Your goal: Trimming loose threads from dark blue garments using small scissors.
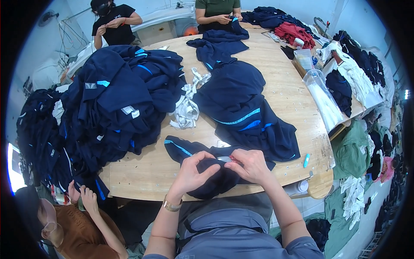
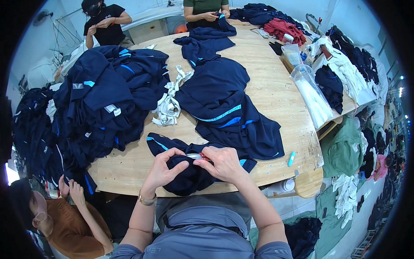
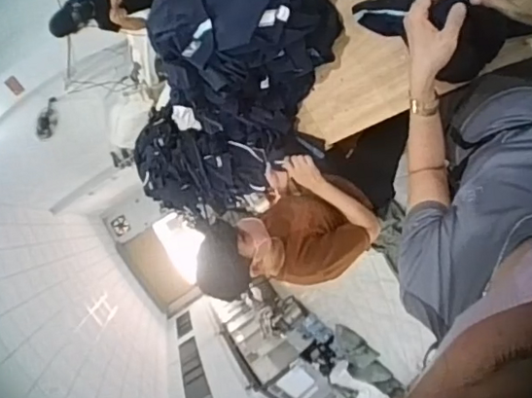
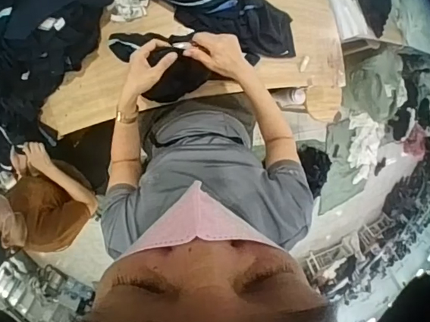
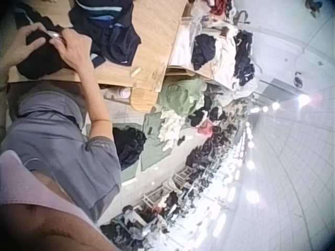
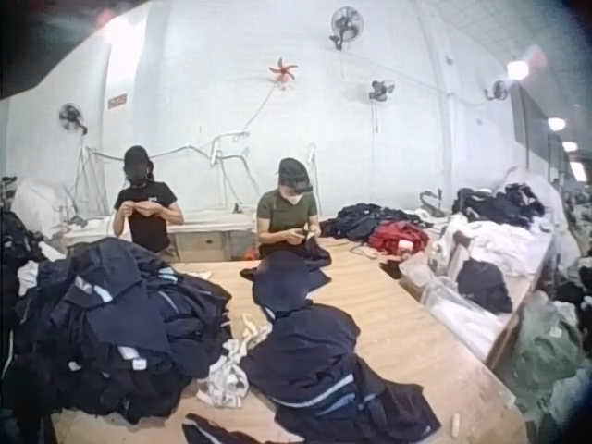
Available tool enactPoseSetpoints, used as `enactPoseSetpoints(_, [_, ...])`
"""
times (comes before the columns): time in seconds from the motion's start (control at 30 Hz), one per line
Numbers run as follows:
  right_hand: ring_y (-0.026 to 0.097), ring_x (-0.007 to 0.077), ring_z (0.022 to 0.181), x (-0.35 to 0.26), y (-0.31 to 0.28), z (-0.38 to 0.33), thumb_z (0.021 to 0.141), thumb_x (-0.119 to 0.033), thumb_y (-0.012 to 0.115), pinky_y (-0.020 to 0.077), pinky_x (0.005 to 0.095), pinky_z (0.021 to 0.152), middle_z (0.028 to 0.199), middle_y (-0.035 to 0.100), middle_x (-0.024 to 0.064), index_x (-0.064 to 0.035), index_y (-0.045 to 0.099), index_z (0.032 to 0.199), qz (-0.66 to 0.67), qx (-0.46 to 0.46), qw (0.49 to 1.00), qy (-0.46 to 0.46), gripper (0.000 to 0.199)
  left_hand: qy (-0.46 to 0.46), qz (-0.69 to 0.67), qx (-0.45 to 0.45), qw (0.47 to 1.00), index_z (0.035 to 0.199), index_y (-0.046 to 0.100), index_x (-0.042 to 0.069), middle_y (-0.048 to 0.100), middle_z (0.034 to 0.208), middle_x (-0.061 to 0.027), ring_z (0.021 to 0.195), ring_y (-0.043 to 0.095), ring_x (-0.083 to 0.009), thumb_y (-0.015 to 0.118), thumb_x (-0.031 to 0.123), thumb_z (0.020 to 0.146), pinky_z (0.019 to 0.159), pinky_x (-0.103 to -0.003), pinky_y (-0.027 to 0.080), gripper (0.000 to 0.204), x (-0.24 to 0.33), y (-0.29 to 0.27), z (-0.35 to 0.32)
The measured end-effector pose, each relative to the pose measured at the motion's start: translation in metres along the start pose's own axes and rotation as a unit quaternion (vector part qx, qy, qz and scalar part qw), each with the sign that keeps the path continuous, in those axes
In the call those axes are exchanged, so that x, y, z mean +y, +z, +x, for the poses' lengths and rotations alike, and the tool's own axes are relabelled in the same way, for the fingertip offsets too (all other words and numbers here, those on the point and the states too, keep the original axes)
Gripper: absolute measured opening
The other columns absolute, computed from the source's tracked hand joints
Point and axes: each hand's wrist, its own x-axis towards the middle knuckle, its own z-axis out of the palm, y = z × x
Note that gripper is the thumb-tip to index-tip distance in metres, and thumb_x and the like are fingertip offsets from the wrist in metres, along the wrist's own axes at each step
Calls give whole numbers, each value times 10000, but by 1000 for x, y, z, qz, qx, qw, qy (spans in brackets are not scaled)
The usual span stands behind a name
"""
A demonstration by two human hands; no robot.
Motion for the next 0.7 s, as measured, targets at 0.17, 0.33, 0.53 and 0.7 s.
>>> enactPoseSetpoints(0.17, [548,265,554,1,-2,3,803,-352,631,404,342,506,628,536,83,-56,546,715,-13,-18,1000,-5,320,-19,4,-4,1000,919,613,-14,627,825,-72,756,572,-134,688,140,771,704,-258,451,227,-7,0,0])
enactPoseSetpoints(0.33, [541,253,544,0,-3,4,789,-384,636,395,335,510,629,541,65,-73,553,714,-58,-36,997,-37,331,-41,-51,-19,998,931,623,-29,636,829,-52,761,564,-99,688,111,763,715,-245,455,228,-6,-3,-1])
enactPoseSetpoints(0.53, [544,223,543,1,-3,6,770,-411,645,396,322,512,636,547,42,-91,548,706,-103,-36,992,-61,340,-49,-69,-32,996,935,628,-34,642,833,-41,761,562,-83,690,94,756,724,-234,460,228,-4,-4,1])
enactPoseSetpoints(0.7, [538,217,542,1,-3,7,764,-412,650,393,316,516,629,541,35,-98,545,703,-118,-33,990,-77,336,-65,-53,-38,996,924,634,-32,645,813,-49,747,565,-83,694,116,753,710,-237,460,233,-3,-4,1])
